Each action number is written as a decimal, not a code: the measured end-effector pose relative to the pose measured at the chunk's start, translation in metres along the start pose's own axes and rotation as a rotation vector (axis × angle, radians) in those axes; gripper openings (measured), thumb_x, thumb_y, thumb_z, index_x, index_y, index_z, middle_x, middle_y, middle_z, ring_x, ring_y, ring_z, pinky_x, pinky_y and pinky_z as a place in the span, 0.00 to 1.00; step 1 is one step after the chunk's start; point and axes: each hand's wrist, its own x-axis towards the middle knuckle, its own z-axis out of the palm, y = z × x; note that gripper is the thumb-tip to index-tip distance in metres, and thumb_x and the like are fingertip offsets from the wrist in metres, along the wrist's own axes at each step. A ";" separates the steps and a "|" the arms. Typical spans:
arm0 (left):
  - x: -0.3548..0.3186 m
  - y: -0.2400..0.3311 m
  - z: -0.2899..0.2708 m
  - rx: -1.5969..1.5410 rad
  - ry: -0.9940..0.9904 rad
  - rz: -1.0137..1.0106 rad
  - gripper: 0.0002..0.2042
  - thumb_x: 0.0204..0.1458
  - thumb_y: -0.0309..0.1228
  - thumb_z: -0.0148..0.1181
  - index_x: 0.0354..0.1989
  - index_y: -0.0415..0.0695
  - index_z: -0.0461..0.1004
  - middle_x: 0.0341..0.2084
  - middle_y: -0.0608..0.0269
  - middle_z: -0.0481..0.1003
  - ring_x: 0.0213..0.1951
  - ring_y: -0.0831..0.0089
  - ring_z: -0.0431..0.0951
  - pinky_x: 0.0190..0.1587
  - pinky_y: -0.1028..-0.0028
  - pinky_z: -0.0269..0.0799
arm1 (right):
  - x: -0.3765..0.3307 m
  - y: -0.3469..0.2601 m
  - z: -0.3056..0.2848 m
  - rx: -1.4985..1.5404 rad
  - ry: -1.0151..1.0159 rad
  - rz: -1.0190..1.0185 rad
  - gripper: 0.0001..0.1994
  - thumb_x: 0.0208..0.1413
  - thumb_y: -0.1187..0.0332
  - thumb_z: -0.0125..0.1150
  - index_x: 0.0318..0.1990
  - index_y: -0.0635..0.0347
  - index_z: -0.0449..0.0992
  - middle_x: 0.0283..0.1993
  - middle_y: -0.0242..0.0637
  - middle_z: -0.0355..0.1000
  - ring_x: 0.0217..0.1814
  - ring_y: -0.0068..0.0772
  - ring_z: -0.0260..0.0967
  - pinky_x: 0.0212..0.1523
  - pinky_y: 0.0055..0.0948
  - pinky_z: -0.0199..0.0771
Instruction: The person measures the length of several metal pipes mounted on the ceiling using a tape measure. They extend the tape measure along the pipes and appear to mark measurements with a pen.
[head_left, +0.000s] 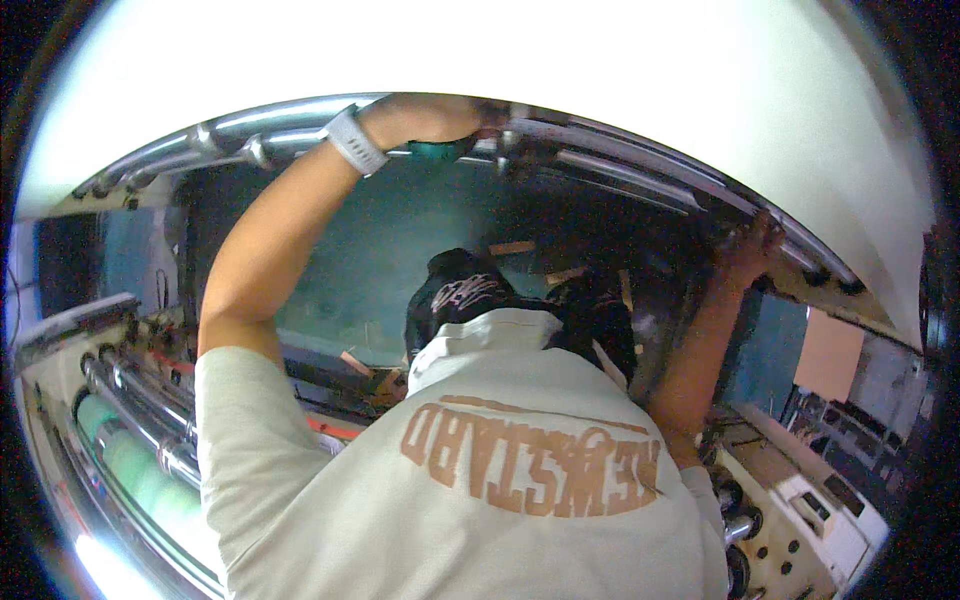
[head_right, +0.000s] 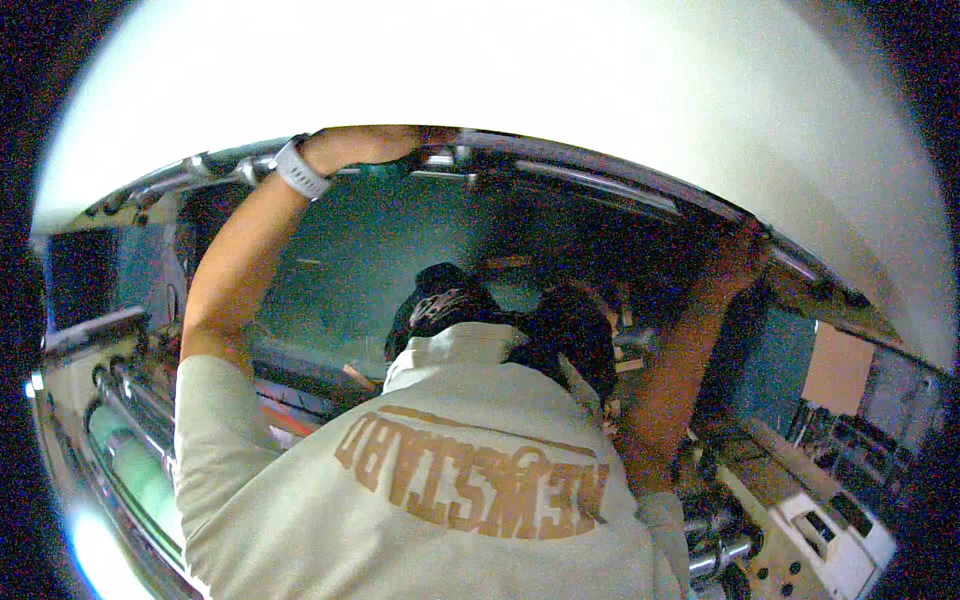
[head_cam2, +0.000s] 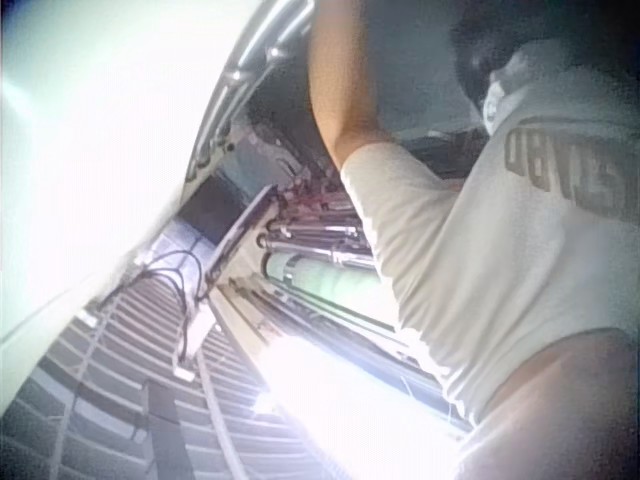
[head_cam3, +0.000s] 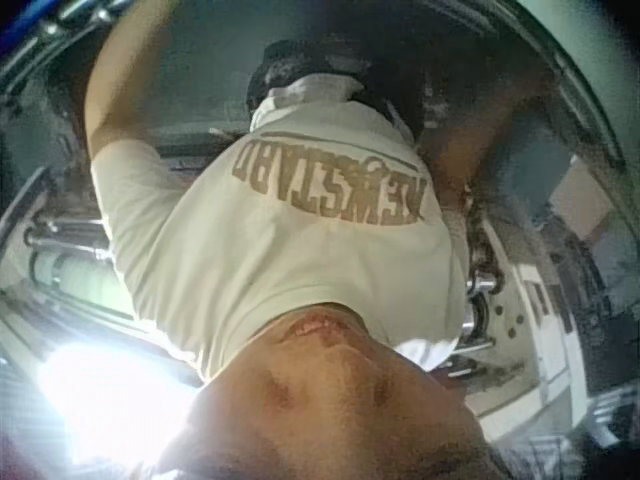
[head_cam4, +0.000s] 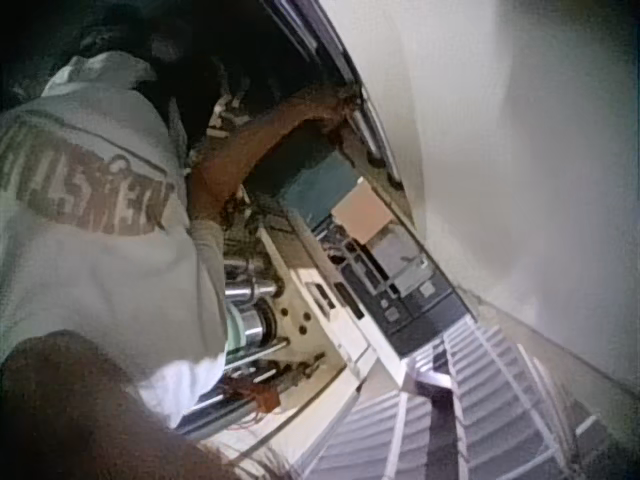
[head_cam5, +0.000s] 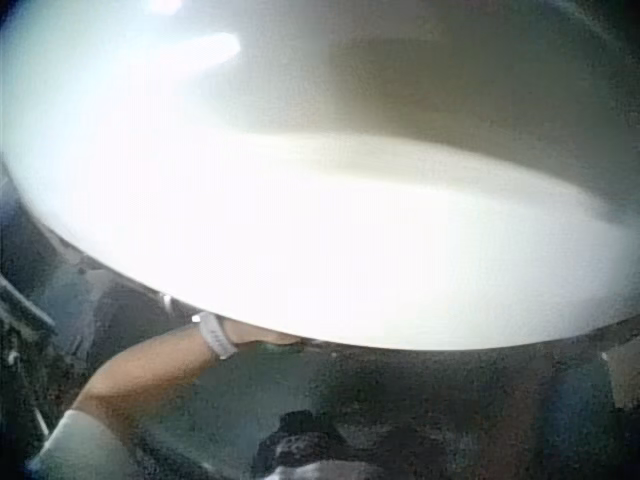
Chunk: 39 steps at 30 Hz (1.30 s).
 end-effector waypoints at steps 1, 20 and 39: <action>0.000 0.005 -0.003 0.004 -0.009 -0.018 0.11 0.49 0.36 0.48 0.34 0.44 0.73 0.27 0.57 0.74 0.30 0.67 0.73 0.37 0.68 0.67 | 0.005 0.009 -0.013 0.192 -0.055 0.050 0.20 0.50 0.61 0.50 0.48 0.62 0.63 0.42 0.39 0.65 0.44 0.38 0.61 0.46 0.34 0.61; 0.007 -0.027 0.024 0.115 0.319 0.234 0.10 0.45 0.33 0.46 0.31 0.44 0.73 0.27 0.54 0.73 0.29 0.63 0.72 0.36 0.66 0.65 | 0.013 0.018 -0.030 -1.096 -0.103 -0.946 0.16 0.51 0.58 0.48 0.42 0.58 0.62 0.44 0.40 0.65 0.45 0.39 0.60 0.46 0.37 0.59; 0.010 -0.024 0.010 0.022 0.086 0.239 0.10 0.47 0.34 0.51 0.35 0.44 0.73 0.30 0.58 0.74 0.34 0.66 0.73 0.40 0.68 0.68 | 0.025 0.039 -0.039 -0.855 -0.022 -0.662 0.13 0.49 0.66 0.56 0.41 0.58 0.63 0.44 0.37 0.66 0.45 0.33 0.64 0.38 0.31 0.66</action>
